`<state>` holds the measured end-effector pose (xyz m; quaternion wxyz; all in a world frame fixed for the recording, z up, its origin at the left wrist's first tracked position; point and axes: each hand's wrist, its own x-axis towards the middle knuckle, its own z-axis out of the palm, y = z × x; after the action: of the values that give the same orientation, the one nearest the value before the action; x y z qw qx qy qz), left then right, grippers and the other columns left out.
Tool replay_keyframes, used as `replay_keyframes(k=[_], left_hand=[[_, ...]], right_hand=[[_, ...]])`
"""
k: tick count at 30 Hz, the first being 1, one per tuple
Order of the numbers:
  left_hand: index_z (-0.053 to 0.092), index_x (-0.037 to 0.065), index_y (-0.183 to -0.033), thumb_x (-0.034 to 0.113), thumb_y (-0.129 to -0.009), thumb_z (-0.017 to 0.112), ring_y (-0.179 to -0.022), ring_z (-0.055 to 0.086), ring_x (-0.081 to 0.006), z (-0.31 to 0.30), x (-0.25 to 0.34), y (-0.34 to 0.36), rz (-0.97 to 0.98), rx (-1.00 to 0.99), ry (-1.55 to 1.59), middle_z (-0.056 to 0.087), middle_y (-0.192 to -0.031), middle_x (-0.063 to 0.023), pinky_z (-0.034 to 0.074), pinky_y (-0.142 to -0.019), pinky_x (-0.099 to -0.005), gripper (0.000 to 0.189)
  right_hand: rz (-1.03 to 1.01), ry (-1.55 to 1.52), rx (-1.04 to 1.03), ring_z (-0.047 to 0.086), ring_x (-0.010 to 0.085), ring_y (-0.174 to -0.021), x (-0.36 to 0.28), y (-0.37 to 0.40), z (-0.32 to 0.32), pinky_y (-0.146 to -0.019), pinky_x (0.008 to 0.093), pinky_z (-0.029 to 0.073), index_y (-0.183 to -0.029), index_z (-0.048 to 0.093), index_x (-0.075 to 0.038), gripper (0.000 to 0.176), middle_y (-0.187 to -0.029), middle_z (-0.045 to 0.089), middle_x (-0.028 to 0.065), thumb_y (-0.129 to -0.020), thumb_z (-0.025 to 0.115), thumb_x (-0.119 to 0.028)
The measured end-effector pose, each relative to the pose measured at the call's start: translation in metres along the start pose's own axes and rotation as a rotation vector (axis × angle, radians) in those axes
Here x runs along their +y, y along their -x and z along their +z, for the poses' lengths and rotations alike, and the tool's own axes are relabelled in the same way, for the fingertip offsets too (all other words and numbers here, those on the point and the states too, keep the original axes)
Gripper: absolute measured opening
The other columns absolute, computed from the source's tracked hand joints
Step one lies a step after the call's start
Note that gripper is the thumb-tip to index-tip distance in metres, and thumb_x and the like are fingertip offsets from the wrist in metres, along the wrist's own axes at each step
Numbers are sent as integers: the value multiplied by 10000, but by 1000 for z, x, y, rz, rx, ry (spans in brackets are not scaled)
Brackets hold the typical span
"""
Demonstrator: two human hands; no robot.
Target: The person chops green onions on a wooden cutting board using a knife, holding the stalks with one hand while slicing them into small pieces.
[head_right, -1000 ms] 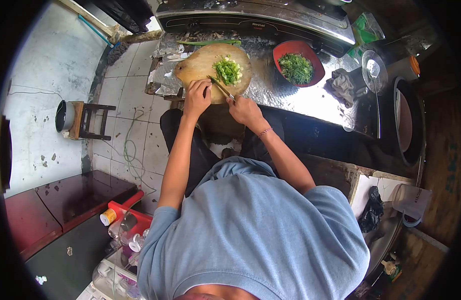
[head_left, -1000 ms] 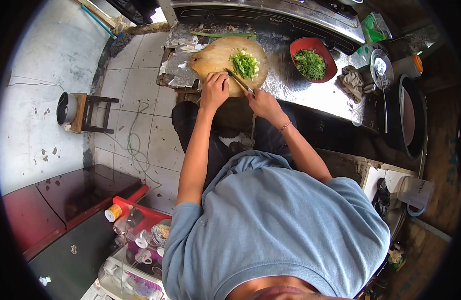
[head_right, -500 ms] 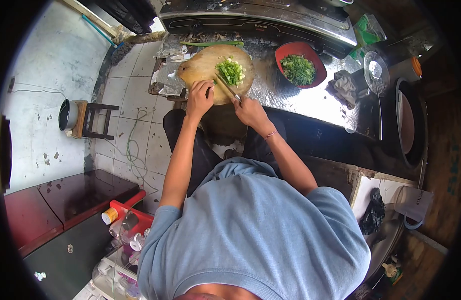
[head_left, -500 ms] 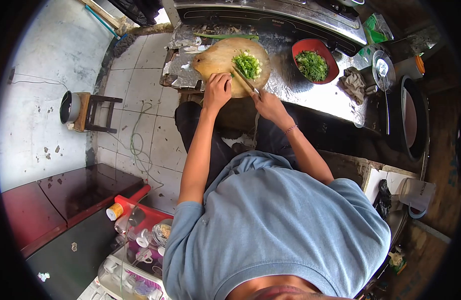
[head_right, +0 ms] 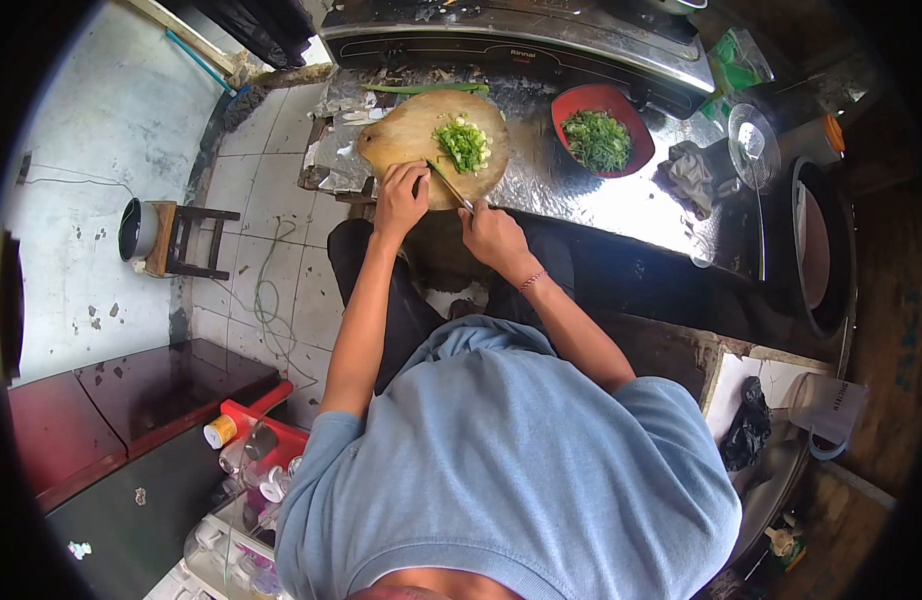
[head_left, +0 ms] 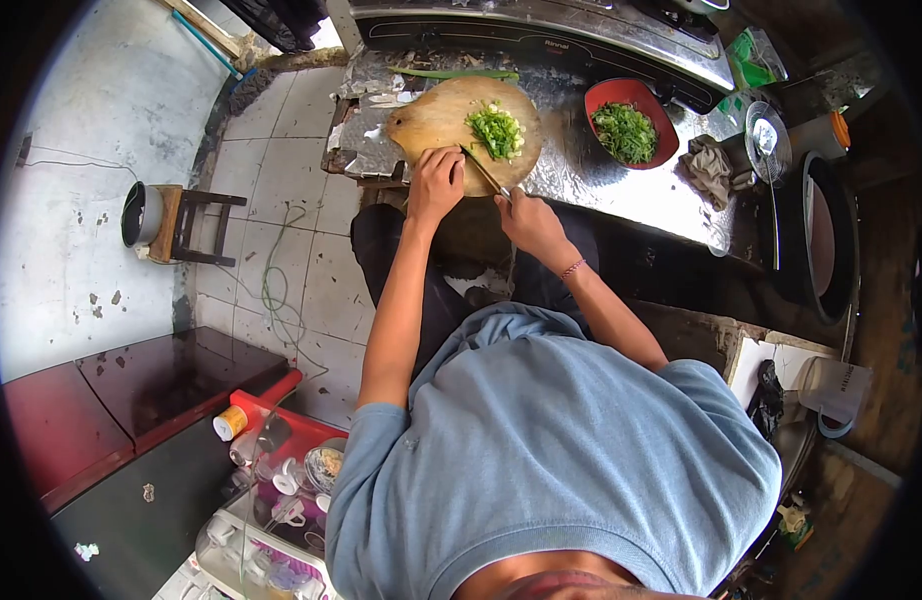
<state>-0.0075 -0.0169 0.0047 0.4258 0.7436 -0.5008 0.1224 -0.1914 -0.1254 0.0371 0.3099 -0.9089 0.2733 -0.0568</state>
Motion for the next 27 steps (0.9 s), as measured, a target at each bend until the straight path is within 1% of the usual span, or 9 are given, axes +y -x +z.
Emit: replay_keyframes(k=[4, 6, 12, 13, 14, 16, 21, 25, 27], left_hand=[[719, -1, -976, 60, -941, 675, -999, 672, -361, 0, 0, -1, 2, 2, 2, 747, -1079, -140, 552, -896, -454, 84], [723, -11, -966, 60, -938, 678, -1000, 673, -359, 0, -1, -1, 1, -17, -20, 749, -1071, -142, 554, -900, -454, 88], [718, 12, -967, 39, -908, 691, -1037, 679, -372, 2, -4, -1, 5, -23, -10, 748, -1064, -154, 548, -921, -465, 71], [714, 6, -957, 51, -916, 685, -1042, 678, -370, 4, -9, 1, 15, -7, 3, 747, -1055, -158, 545, -924, -470, 67], [711, -1, -954, 57, -916, 687, -1044, 677, -369, 0, -4, -1, 8, -9, -25, 746, -1054, -157, 544, -930, -470, 73], [713, 3, -965, 55, -915, 689, -1036, 675, -369, 4, -7, 2, -11, 8, 0, 744, -1068, -157, 548, -941, -462, 76], [708, -7, -979, 58, -930, 668, -1031, 673, -362, 1, -2, 5, -29, -9, -8, 737, -1070, -161, 550, -933, -461, 90], [705, -3, -987, 54, -931, 666, -1028, 671, -362, 0, -1, 3, -27, -7, 0, 738, -1078, -152, 548, -926, -465, 89], [702, 0, -992, 52, -932, 665, -1027, 670, -362, 0, -1, 3, -32, -4, 12, 738, -1076, -145, 547, -923, -465, 87]], right_hand=[[23, 76, 14, 721, 498, -723, -14, 6, 0, -667, 573, 591, -997, 606, 57, 403, -740, 703, 306, -1070, 553, -335], [-7, 132, 64, 731, 466, -689, -14, 5, 9, -625, 541, 601, -965, 597, 51, 381, -726, 708, 286, -1064, 560, -314], [-108, 200, 110, 725, 452, -653, -7, -13, 24, -589, 518, 598, -927, 587, 43, 377, -694, 696, 275, -1062, 558, -308], [-133, 145, 111, 720, 462, -655, -3, -8, 22, -595, 529, 597, -932, 586, 44, 387, -720, 702, 289, -1066, 549, -317], [-37, 146, 48, 719, 484, -682, -4, -4, 19, -622, 556, 596, -967, 582, 47, 386, -745, 706, 301, -1064, 549, -325], [-1, 151, 15, 721, 508, -726, -4, 4, 12, -668, 600, 589, -1027, 567, 44, 375, -757, 706, 314, -1058, 563, -329], [-35, 147, 35, 726, 510, -741, -13, -23, 14, -664, 580, 600, -953, 600, 37, 397, -764, 705, 322, -1058, 570, -344], [-16, 134, 43, 726, 515, -759, -2, -14, 11, -680, 582, 598, -966, 609, 37, 408, -783, 710, 326, -1063, 562, -356], [44, 142, 63, 720, 532, -789, 7, -8, 4, -700, 592, 592, -990, 618, 38, 414, -801, 707, 341, -1066, 554, -364]])
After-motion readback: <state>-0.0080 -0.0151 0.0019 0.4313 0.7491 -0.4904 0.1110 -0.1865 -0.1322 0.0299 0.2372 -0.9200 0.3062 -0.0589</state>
